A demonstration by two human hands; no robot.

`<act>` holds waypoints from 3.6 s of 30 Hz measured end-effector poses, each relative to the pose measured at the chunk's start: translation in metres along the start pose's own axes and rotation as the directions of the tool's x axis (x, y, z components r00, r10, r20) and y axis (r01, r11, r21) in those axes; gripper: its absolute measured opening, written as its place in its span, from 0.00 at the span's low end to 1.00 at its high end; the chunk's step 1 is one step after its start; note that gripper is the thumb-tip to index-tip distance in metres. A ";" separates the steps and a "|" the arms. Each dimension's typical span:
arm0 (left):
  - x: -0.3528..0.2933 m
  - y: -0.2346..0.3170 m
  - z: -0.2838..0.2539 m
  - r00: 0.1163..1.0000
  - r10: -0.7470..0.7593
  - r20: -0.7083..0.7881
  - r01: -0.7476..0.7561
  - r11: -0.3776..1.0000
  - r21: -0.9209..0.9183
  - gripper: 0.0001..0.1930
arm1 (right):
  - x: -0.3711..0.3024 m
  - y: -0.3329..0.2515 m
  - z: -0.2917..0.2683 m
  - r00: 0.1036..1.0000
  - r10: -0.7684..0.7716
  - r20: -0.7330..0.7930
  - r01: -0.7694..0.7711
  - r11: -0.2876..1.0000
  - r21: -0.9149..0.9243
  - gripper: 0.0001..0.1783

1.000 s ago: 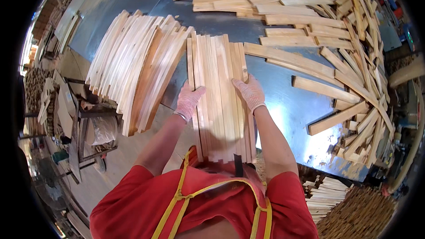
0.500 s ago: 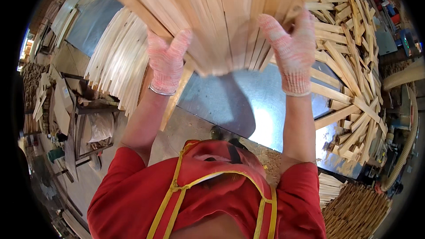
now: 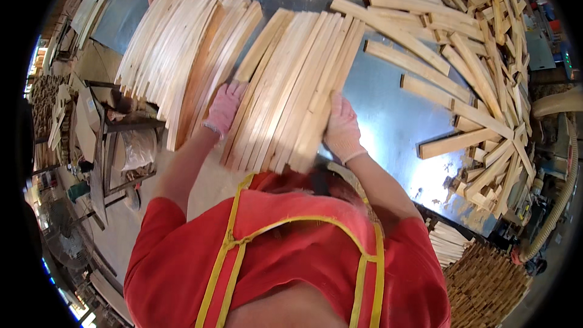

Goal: The person sorts and stacks light-colored wooden planks on a metal workbench. They pick up individual planks from a large pile, align them, and place them into a neat stack.

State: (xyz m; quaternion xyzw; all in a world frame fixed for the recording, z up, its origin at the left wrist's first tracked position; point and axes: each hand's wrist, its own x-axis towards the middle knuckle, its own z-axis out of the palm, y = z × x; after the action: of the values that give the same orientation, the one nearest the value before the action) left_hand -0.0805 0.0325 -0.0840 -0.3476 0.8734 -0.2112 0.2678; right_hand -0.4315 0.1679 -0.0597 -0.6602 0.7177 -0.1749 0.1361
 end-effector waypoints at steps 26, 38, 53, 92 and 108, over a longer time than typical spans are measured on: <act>-0.199 0.086 -0.001 0.018 -0.744 0.668 0.688 -0.475 -0.548 0.26 | 0.102 -0.027 0.019 0.866 -0.220 0.448 -0.361 0.344 0.867 0.50; -0.190 0.033 0.028 0.505 -0.197 0.840 -0.124 -0.980 -0.156 0.15 | 0.046 -0.001 0.023 0.786 0.131 0.604 -0.594 0.430 0.680 0.44; -0.091 -0.108 -0.054 0.944 -0.157 0.291 0.259 -0.194 -0.946 0.54 | 0.068 -0.100 0.040 0.871 0.198 0.449 -0.490 0.402 0.774 0.38; -0.070 -0.394 0.171 0.852 -0.482 0.203 0.412 0.380 -0.828 0.44 | 0.277 -0.328 0.160 0.765 0.124 0.632 -0.587 0.536 0.606 0.53; -0.042 -0.379 0.181 0.789 -0.582 0.197 0.410 0.260 -0.874 0.46 | 0.269 -0.240 0.068 0.844 0.243 0.479 -0.495 0.698 0.517 0.43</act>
State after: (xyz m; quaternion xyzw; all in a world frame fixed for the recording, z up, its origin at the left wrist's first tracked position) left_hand 0.2438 -0.2236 0.0014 -0.6708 0.7124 0.1755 -0.1081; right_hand -0.2113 -0.1203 -0.0085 -0.4366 0.6984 -0.2410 0.5133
